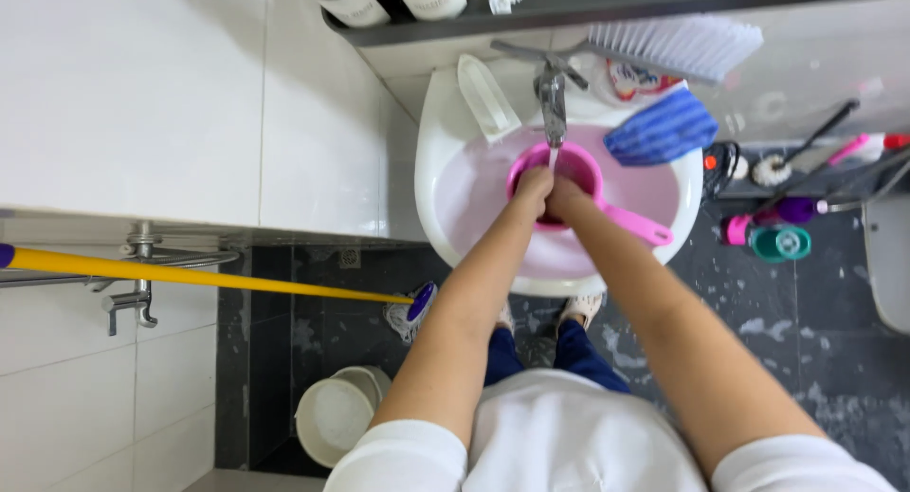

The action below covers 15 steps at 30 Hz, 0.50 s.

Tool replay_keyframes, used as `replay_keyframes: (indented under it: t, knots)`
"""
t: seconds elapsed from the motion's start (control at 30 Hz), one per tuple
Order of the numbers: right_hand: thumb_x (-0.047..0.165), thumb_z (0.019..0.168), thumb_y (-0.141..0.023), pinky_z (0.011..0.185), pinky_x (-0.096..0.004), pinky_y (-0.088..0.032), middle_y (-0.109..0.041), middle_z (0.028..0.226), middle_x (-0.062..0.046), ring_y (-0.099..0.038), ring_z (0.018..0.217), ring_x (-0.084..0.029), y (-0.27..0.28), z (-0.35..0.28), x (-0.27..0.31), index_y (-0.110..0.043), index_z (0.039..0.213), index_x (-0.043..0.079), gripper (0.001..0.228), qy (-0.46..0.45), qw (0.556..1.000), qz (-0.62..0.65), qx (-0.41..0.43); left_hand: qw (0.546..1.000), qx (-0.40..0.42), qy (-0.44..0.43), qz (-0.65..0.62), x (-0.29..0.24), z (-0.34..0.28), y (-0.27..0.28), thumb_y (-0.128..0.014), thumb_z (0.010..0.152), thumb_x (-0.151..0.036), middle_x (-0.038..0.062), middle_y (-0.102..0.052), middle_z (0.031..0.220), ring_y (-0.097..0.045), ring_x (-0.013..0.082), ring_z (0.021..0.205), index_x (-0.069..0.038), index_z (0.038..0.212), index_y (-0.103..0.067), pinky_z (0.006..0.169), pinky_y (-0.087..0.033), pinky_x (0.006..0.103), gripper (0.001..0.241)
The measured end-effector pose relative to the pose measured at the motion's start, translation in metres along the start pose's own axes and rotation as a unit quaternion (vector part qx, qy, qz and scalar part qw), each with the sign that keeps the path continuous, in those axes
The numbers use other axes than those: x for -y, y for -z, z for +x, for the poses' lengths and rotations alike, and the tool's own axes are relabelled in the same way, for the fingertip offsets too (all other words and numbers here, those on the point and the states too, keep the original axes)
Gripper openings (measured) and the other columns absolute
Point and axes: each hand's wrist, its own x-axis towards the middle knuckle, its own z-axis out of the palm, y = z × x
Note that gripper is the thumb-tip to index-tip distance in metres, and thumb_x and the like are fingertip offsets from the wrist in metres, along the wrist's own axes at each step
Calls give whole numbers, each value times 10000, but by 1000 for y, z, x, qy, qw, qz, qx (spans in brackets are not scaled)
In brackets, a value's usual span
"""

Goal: The person cleans a toilet by pouring water from a pink scoop onto the seat and lid, then scrubbing with a white brush. They rinse the brush and scoop at the sink, flush the toilet, and wash their hands.

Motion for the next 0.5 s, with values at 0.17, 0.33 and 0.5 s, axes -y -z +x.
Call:
replay_keyframes:
  t: [0.17,0.33,0.5]
  knots:
    - [220,895,-671,895,-459,-532,-732,1102,-183,-688,1026,-374,9,-32,-20,-725,1107,85,258,8,993,90,-74,981,118,-153,-24,-14,-59,21,-486,1037,-157,150,-636,1354,-571,271,1274,-18,1365,-618,1074,-423,394,379]
    - [77,906,-637,771,-337,-538,-723,956,-102,-674,855,-193,150,-148,44,-677,1144,41,244,-50,905,409,-102,914,204,-350,34,-50,-146,69,-584,1047,-194,134,-662,1343,-604,253,1269,-25,1357,-623,1097,-459,356,355]
    - [-3,927,-577,843,-265,-536,-695,995,-4,-660,926,-86,168,-181,54,-649,1123,19,210,9,867,481,-130,826,128,-510,204,-73,-170,78,-662,1008,-170,110,-700,1174,-635,210,1075,-60,1226,-667,955,-501,320,244]
